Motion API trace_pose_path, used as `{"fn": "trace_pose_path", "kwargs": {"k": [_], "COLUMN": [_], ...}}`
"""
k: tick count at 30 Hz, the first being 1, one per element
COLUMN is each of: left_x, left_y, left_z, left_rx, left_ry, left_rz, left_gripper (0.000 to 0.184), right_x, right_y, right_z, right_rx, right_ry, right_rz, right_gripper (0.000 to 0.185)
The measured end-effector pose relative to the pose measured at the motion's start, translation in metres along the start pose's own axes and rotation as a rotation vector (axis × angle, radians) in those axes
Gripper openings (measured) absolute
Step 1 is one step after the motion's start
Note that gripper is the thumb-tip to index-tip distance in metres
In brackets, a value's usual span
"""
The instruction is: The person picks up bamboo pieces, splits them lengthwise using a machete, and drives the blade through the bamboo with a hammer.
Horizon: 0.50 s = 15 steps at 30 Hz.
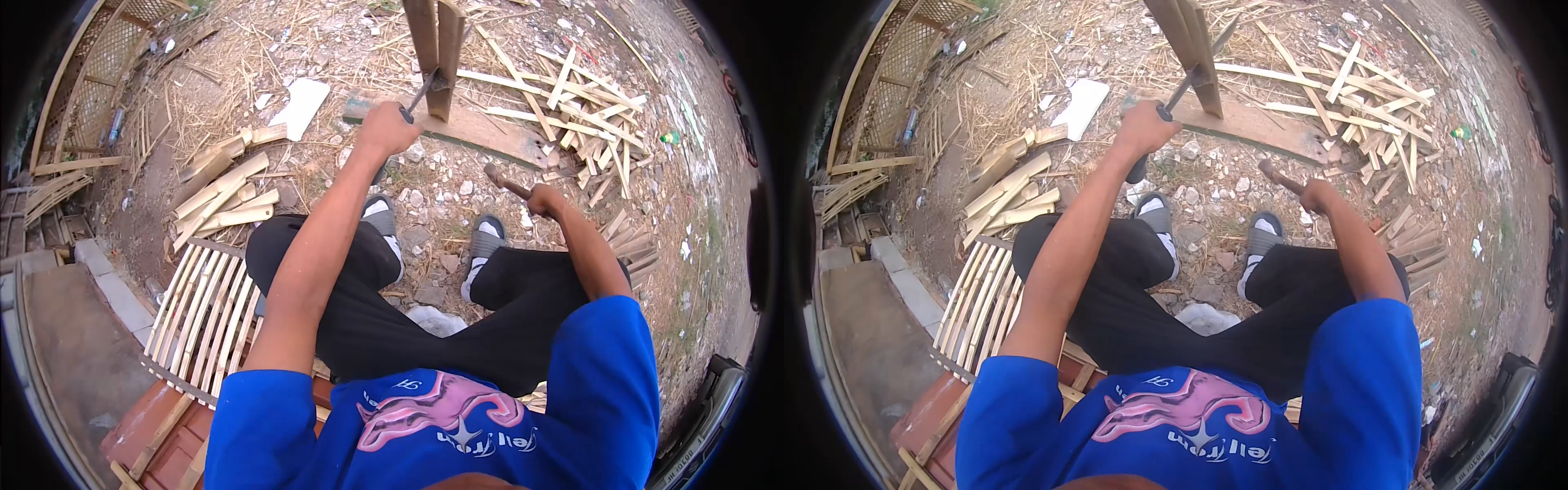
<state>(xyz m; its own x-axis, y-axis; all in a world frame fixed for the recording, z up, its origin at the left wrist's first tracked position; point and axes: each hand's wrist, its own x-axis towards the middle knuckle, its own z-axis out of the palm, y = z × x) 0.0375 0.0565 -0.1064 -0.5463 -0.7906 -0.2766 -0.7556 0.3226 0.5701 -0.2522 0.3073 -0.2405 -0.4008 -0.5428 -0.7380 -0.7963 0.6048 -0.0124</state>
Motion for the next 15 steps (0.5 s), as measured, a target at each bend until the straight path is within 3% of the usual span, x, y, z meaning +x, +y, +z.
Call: {"fn": "trace_pose_path", "kwargs": {"k": [2,5,6,7,8,11,15], "left_x": [-0.001,0.003,0.003,0.002,0.002,0.003,0.007], "left_y": [-0.001,0.011,0.016,0.019,0.020,0.017,0.002], "left_z": [0.012,0.014,0.014,0.014,0.013,0.017,0.024], "left_rx": [-0.010,-0.036,-0.053,-0.047,-0.040,-0.027,-0.036], "left_ry": [0.020,-0.019,-0.029,-0.032,-0.031,-0.014,0.000], "left_rz": [0.026,-0.002,-0.009,-0.005,-0.002,0.018,0.042], "left_gripper": [0.040,0.039,0.039,0.039,0.038,0.037,0.036], "right_x": [-0.006,-0.025,-0.038,-0.040,-0.058,-0.101,-0.108], "right_y": [0.013,0.005,-0.006,-0.011,-0.029,-0.072,-0.100], "right_z": [0.010,-0.011,-0.028,-0.039,-0.068,-0.122,-0.164], "right_rx": [-0.078,0.099,0.248,0.313,0.520,0.933,1.016], "right_ry": [-0.031,0.030,0.072,0.173,0.102,0.344,0.528], "right_rz": [-0.001,-0.063,-0.033,-0.154,-0.110,-0.264,-0.400], "right_gripper": [0.027,0.030,0.032,0.031,0.030,0.020,0.022]}}
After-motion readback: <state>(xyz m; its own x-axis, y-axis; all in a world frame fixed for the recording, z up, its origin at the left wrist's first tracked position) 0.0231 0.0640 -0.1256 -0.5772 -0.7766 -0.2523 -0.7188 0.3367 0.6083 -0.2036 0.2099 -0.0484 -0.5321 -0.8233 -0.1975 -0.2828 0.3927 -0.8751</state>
